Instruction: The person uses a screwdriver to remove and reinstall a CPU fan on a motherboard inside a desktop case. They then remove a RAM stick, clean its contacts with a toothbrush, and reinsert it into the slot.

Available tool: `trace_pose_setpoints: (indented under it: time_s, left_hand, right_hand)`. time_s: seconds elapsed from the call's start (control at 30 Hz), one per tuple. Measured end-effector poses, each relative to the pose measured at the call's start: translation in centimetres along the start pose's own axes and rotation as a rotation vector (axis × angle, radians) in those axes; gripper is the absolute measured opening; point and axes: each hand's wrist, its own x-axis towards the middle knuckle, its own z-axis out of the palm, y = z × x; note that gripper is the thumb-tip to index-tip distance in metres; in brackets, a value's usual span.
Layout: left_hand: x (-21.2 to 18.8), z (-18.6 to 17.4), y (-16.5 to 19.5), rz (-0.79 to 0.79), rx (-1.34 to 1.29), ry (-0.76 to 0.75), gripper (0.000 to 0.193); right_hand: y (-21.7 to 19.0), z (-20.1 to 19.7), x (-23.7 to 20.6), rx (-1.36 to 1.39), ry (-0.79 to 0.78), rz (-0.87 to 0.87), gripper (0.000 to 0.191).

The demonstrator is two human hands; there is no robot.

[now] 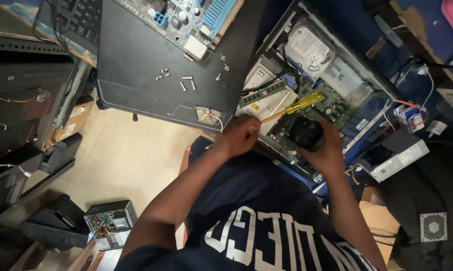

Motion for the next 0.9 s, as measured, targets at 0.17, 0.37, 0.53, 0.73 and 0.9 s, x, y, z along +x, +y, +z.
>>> trace_pose_setpoints:
  time_s: [0.17,0.37,0.53,0.73,0.9]
  left_hand:
    - [0.07,-0.16,0.01,0.036,0.002,0.014,0.012]
    - [0.12,-0.22,-0.09,0.071,-0.052,0.007,0.014]
    - [0.17,-0.38,0.18,0.065,-0.083,-0.002,0.013]
    - [-0.04,-0.50,0.63,0.004,-0.053,-0.006,0.013]
    - [0.03,-0.33,0.36,0.071,-0.063,0.020,0.014]
  right_hand:
    - [-0.49,-0.03,0.13,0.019,0.002,0.011,0.088]
    - [-0.76,-0.15,0.33,-0.004,-0.004,0.032,0.085]
    - [-0.85,-0.22,0.34,-0.011,-0.009,0.030,0.088]
    - [-0.98,-0.46,0.23,-0.033,-0.025,0.042,0.088]
    - [-1.04,-0.75,0.19,-0.031,-0.006,0.003,0.087]
